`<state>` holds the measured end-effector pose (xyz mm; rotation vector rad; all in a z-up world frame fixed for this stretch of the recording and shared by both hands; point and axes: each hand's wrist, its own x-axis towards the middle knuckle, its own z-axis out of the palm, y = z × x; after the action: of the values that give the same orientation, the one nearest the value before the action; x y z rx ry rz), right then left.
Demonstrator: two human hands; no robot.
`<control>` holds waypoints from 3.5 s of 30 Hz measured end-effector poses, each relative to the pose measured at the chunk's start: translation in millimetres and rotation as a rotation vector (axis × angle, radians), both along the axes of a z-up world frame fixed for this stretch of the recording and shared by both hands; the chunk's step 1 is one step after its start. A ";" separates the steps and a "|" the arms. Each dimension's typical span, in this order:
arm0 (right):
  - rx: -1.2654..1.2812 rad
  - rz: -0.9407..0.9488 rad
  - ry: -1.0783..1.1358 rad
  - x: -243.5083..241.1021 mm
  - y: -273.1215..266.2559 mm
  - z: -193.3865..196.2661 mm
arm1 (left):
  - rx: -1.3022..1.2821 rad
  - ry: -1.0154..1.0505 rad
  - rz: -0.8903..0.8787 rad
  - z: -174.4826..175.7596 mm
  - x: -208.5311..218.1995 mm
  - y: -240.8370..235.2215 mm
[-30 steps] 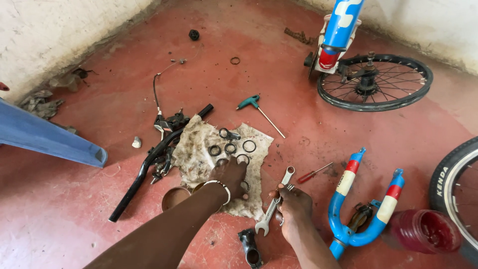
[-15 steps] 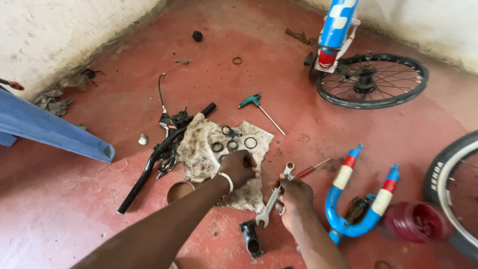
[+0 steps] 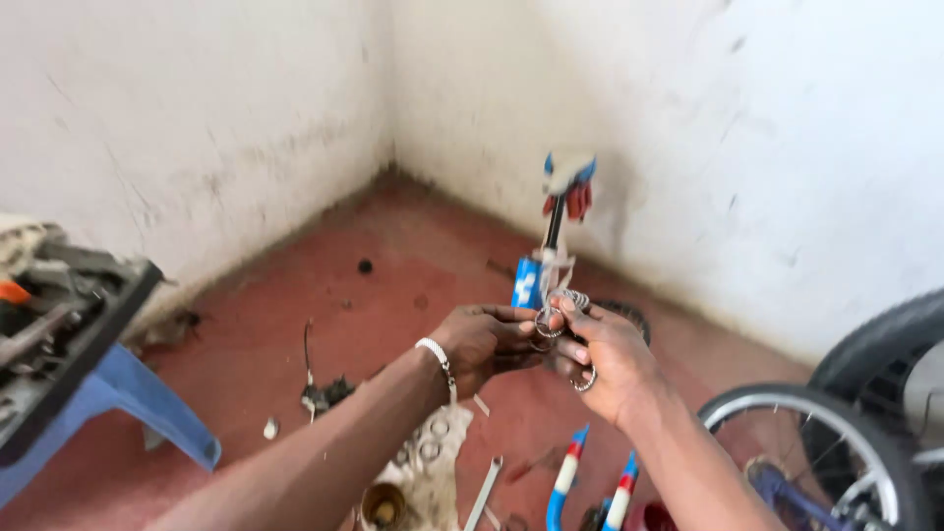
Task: The person wipes a blue bicycle frame with a cloth, then places it upright. They then pick up and handle several small black rings and a metal chain, placing them on a dirty cloth on the floor.
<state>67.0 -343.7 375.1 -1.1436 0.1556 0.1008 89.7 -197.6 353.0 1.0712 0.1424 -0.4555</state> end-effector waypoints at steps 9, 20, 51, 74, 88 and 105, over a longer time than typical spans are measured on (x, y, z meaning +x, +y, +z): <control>-0.282 -0.225 -0.119 -69.7 -7.0 100.1 | -0.339 -0.007 0.226 100.1 -93.7 -23.0; -0.362 -0.246 -0.201 -82.7 19.8 87.7 | -0.283 0.014 0.294 91.0 -97.8 -3.8; -0.429 -0.387 -0.075 -61.4 18.4 63.5 | -0.175 0.027 0.126 78.9 -81.3 12.5; -0.681 -0.274 -0.102 -57.9 26.7 57.3 | -0.017 -0.037 0.317 79.9 -79.1 14.3; -0.266 -0.260 0.060 -58.3 20.2 61.9 | 0.061 0.009 0.408 78.0 -76.2 1.6; -0.536 -0.128 0.002 -62.0 20.5 59.7 | -0.529 0.097 0.407 78.8 -57.3 6.3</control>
<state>5.0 -323.1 434.8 -1.6636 0.2670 -0.0590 32.5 -191.3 431.8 0.4810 0.3006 -0.1586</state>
